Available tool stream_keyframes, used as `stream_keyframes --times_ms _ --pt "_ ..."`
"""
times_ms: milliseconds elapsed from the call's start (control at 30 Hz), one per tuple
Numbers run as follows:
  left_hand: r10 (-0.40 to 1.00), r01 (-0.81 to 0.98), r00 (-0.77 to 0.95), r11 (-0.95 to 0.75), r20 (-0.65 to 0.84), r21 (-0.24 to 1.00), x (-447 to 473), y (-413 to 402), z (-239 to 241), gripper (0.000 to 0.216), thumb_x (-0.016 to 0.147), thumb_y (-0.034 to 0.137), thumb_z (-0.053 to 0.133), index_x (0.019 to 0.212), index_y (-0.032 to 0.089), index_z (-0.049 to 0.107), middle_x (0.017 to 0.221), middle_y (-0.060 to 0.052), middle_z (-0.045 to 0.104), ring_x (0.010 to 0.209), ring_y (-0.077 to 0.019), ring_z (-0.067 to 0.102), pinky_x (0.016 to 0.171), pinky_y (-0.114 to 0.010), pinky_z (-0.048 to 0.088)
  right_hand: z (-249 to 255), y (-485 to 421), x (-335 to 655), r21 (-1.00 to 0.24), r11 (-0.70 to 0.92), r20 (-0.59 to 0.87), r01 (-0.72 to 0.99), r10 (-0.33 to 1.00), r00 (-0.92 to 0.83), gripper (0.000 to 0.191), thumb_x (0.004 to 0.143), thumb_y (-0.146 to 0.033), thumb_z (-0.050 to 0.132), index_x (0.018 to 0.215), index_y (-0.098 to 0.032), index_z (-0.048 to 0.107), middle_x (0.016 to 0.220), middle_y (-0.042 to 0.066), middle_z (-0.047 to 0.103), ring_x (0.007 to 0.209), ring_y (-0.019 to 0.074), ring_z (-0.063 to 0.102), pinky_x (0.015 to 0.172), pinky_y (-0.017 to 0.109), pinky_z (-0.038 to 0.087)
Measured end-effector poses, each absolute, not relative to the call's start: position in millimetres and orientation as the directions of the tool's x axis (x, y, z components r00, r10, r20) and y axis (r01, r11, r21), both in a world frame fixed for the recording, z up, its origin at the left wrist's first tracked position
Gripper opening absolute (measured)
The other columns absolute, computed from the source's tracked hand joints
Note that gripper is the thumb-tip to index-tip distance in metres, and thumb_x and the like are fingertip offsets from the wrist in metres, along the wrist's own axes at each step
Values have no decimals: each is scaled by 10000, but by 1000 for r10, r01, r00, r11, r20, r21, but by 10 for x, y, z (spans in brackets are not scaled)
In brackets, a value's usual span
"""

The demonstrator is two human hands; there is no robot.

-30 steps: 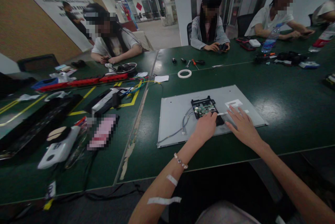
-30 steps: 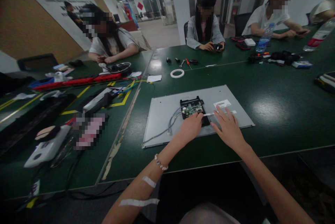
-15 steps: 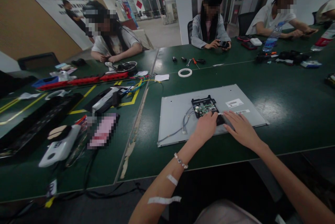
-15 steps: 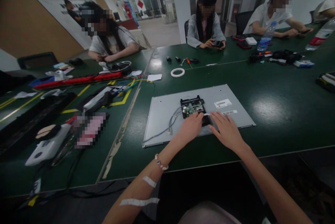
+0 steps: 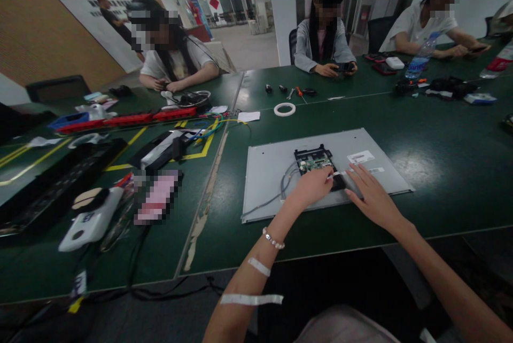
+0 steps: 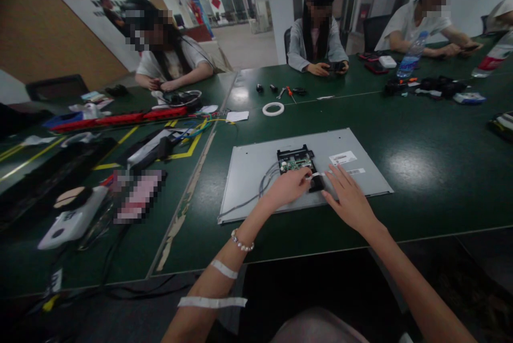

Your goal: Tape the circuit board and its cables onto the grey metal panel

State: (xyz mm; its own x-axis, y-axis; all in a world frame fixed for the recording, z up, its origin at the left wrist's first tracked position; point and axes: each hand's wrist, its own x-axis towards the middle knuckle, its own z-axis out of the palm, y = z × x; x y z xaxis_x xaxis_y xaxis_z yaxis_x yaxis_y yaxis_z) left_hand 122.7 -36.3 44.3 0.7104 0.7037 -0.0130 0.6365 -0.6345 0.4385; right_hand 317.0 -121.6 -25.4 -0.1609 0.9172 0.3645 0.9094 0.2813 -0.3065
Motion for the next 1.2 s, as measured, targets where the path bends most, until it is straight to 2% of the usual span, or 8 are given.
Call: stream_keyframes --times_ms 167,267,400,567,800,967,1033,1200 --pt "793 461 599 -453 109 763 1198 41 816 215 875 219 431 971 158 614 725 -18 650 577 -99 548 575 -213 429 -77 -1286 3009 -602 314 461 735 888 -2 382 931 -340 427 1276 -207 521 1322 73 498 1252 194 433 1072 388 346" --pt "840 339 527 -347 129 875 1241 274 1061 185 853 162 433 909 144 608 693 -1 628 482 -56 472 513 -182 388 81 -1339 2714 -813 281 356 509 933 54 277 926 -332 460 1138 -222 600 1177 49 591 1092 162 547 968 324 434" --pt "877 225 459 -267 140 937 1264 466 1299 188 878 172 420 864 153 608 690 -3 618 487 -39 458 463 -155 323 285 -1358 2204 -958 178 146 223 977 -153 234 915 -337 491 1042 -207 637 1074 34 633 995 142 585 876 274 465" --pt "922 144 364 -198 134 970 1137 635 1343 194 896 209 422 866 169 610 720 4 617 488 -29 467 427 -147 268 398 -1319 1714 -998 41 20 48 922 -386 259 888 -358 532 1042 -179 641 1043 41 651 939 145 604 812 260 473" --pt "947 152 273 -214 168 965 893 793 1296 188 878 197 434 848 170 618 725 8 621 508 -33 490 439 -147 286 372 -1343 1482 -996 -26 -51 81 944 -325 229 912 -367 489 901 -165 596 875 20 630 822 121 584 719 228 445" --pt "959 156 213 -225 189 962 761 801 1373 200 884 190 426 853 161 621 717 2 612 512 -32 488 439 -142 281 294 -1269 1435 -994 58 31 93 961 -274 220 909 -303 488 1080 -187 565 1110 51 584 1035 139 542 877 264 440" --pt "960 156 200 -229 196 961 730 798 1401 203 892 205 425 856 161 621 716 0 609 510 -31 485 437 -142 281 286 -1213 1418 -995 71 46 63 941 -334 247 910 -266 475 1131 -193 558 1169 54 564 1099 144 518 941 282 419" --pt "955 169 210 -246 209 954 705 791 1417 207 903 215 423 868 167 622 720 -2 610 516 -32 492 442 -140 296 354 -1154 1366 -996 -40 11 -79 826 -564 271 887 -206 484 1137 -180 584 1071 35 625 992 136 585 895 277 462"
